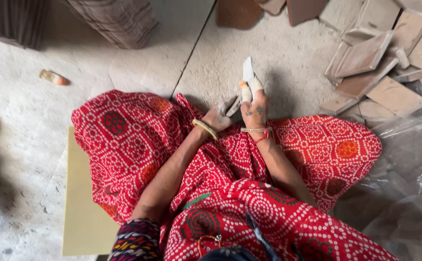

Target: The person sits cross-legged on the floor and smooths the edges of small clay tiles using a flat metal tool. They pick up tiles one at a time, rub the edges against the tool, and place the finished tiles into a nearby stack.

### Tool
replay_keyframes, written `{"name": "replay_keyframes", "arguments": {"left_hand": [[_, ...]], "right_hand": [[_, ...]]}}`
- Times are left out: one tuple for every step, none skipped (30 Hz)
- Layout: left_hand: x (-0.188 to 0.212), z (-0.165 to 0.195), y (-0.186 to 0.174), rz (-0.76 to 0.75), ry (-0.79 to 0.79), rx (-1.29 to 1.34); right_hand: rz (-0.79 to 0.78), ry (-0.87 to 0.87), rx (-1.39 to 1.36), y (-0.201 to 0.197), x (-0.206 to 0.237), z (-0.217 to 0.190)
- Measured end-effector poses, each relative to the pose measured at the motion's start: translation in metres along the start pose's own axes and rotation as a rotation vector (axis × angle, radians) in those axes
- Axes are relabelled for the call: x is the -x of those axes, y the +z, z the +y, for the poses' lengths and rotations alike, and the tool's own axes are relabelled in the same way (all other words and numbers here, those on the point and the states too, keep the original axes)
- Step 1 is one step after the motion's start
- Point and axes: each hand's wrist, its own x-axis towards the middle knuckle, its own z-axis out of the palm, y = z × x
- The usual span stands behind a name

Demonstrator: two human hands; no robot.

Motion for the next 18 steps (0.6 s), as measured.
{"name": "replay_keyframes", "arguments": {"left_hand": [[-0.001,0.004,-0.002,-0.017,-0.053,-0.048],[-0.003,0.008,-0.004,-0.026,-0.072,-0.053],[-0.005,0.011,-0.006,-0.037,-0.093,-0.056],[-0.005,0.014,-0.007,-0.053,-0.117,-0.055],[-0.004,0.016,-0.008,-0.052,-0.124,0.031],[-0.003,0.018,-0.01,-0.05,-0.124,0.113],[-0.002,0.018,-0.011,-0.043,-0.115,0.191],[0.0,0.018,-0.013,-0.05,-0.067,0.143],[0.002,0.017,-0.014,-0.059,-0.031,0.1],[0.004,0.016,-0.014,-0.071,-0.002,0.063],[0.004,0.015,-0.014,-0.107,-0.003,0.167],[0.004,0.014,-0.014,-0.141,0.001,0.269],[0.002,0.013,-0.013,-0.178,0.005,0.37],[0.0,0.012,-0.011,-0.129,0.049,0.198],[-0.003,0.012,-0.01,-0.08,0.095,0.024],[-0.006,0.012,-0.008,-0.032,0.14,-0.15],[-0.009,0.011,-0.007,-0.026,0.168,-0.192],[-0.011,0.011,-0.006,-0.018,0.194,-0.233]], "right_hand": [[0.001,0.006,0.008,0.0,0.001,0.002],[0.009,0.004,0.01,0.0,0.0,0.003],[-0.008,0.011,0.03,0.0,-0.002,0.004],[-0.026,0.023,0.053,0.0,-0.008,0.005],[-0.042,0.037,0.076,0.0,-0.014,0.005],[0.011,-0.058,0.047,0.0,-0.023,0.005],[0.067,-0.162,0.015,-0.001,-0.03,0.003],[0.115,-0.268,-0.017,-0.003,-0.034,0.0],[0.068,-0.001,-0.137,-0.005,-0.036,-0.004],[0.007,0.273,-0.252,-0.009,-0.033,-0.008],[-0.063,0.542,-0.366,-0.013,-0.028,-0.013],[-0.08,0.563,-0.354,-0.016,-0.021,-0.017],[-0.093,0.585,-0.342,-0.019,-0.013,-0.021],[-0.102,0.607,-0.332,-0.021,-0.007,-0.024],[-0.112,0.508,-0.302,-0.022,-0.001,-0.026],[-0.12,0.411,-0.271,-0.023,0.003,-0.025],[-0.128,0.314,-0.238,-0.023,0.007,-0.024],[-0.073,0.141,-0.199,-0.022,0.009,-0.022]]}}
